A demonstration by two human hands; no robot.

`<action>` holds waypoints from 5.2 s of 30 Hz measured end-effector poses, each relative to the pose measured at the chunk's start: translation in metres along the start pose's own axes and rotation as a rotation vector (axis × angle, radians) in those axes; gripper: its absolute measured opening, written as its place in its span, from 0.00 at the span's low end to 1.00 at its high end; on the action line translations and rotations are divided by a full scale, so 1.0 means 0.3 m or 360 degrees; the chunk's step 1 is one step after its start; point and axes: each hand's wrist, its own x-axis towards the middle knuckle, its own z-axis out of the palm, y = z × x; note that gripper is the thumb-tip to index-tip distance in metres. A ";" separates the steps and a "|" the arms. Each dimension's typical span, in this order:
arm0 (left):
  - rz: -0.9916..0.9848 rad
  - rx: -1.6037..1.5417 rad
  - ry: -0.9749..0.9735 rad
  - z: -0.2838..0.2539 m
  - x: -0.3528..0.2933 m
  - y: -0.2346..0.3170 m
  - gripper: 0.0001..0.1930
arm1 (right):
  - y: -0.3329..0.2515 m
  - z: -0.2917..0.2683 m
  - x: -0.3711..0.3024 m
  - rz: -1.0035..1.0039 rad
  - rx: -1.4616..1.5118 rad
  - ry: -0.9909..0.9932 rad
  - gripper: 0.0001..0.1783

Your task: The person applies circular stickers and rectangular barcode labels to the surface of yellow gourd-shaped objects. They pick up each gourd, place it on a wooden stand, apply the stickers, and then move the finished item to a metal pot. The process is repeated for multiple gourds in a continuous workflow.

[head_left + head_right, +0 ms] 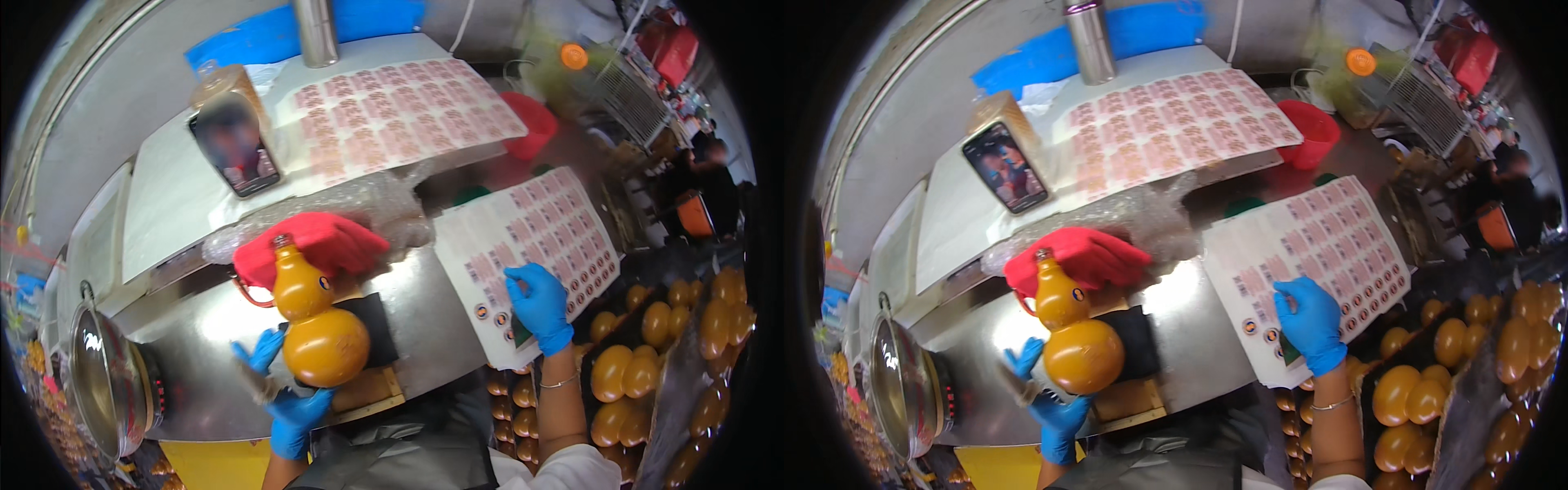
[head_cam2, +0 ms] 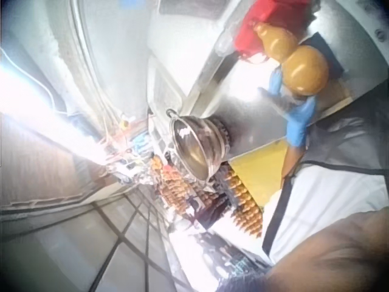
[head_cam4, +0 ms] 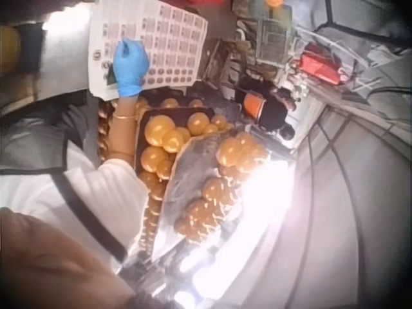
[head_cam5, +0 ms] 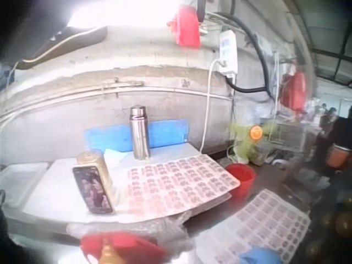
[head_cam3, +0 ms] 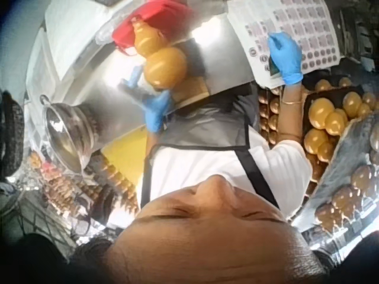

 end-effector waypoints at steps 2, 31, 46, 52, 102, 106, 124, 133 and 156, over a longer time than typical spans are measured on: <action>0.0213 0.0299 0.0174 0.004 -0.009 -0.027 0.66 | 0.010 0.003 0.001 -0.0066 -0.0071 -0.0088 0.10; 0.0097 0.0033 0.0264 -0.041 -0.065 -0.053 0.59 | 0.180 0.065 0.580 -0.0368 -0.0299 -0.0786 0.21; 0.0052 -0.0017 0.0298 -0.031 -0.093 -0.110 0.57 | 0.145 0.025 0.661 -0.0489 -0.0932 -0.0971 0.15; 0.0090 0.0000 0.0289 -0.040 -0.093 -0.117 0.59 | 0.182 0.048 0.676 -0.0448 -0.0790 -0.0735 0.11; 0.0066 -0.0061 -0.0083 0.006 -0.020 -0.035 0.45 | -0.144 0.163 0.377 -0.0792 0.0044 0.0065 0.05; 0.0157 -0.0027 -0.0010 0.004 -0.029 -0.060 0.46 | -0.346 0.112 0.206 -0.0681 0.0671 -0.0524 0.05; -0.0355 -0.1248 -0.0199 0.020 0.033 0.027 0.55 | -0.637 0.159 0.124 -0.0493 0.0604 -0.1185 0.14; -0.0686 -0.1378 -0.0171 0.016 0.070 0.048 0.44 | -0.543 0.318 -0.129 0.0017 0.2013 -0.0974 0.46; -0.0492 -0.1334 -0.0181 0.016 0.036 0.022 0.44 | -0.545 0.348 -0.149 0.0086 0.2140 -0.0772 0.34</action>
